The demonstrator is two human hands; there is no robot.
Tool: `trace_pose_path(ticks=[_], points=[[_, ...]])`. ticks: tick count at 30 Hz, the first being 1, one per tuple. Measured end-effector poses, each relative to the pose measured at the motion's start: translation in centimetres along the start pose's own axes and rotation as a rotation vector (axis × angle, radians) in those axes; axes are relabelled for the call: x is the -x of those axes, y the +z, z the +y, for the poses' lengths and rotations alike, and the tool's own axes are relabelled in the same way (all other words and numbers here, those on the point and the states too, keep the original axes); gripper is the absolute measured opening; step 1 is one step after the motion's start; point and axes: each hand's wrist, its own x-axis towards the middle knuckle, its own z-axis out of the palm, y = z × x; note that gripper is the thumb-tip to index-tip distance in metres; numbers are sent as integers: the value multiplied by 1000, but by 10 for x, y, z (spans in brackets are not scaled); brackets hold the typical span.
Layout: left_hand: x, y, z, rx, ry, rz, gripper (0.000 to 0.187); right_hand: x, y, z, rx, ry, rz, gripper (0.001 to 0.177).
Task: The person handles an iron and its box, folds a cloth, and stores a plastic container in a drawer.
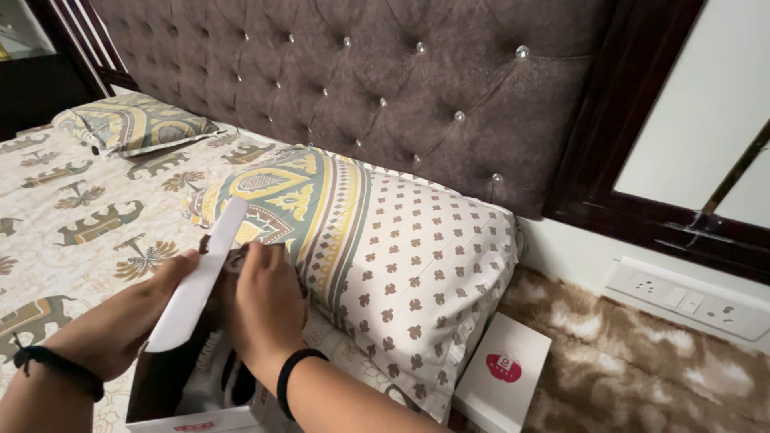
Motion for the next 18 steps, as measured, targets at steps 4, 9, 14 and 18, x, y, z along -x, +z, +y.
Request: trace_pose_path(ticks=[4, 9, 14, 18], points=[[7, 4, 5, -47, -42, 3, 62, 1, -8, 5, -1, 117, 93, 63], [3, 8, 6, -349, -56, 31, 55, -7, -11, 33, 202, 45, -53, 31], [-23, 14, -9, -568, 107, -1, 63, -21, 9, 59, 313, -148, -359, 50], [-70, 9, -34, -576, 67, 57, 69, -29, 4, 57, 434, -36, -553, 63]])
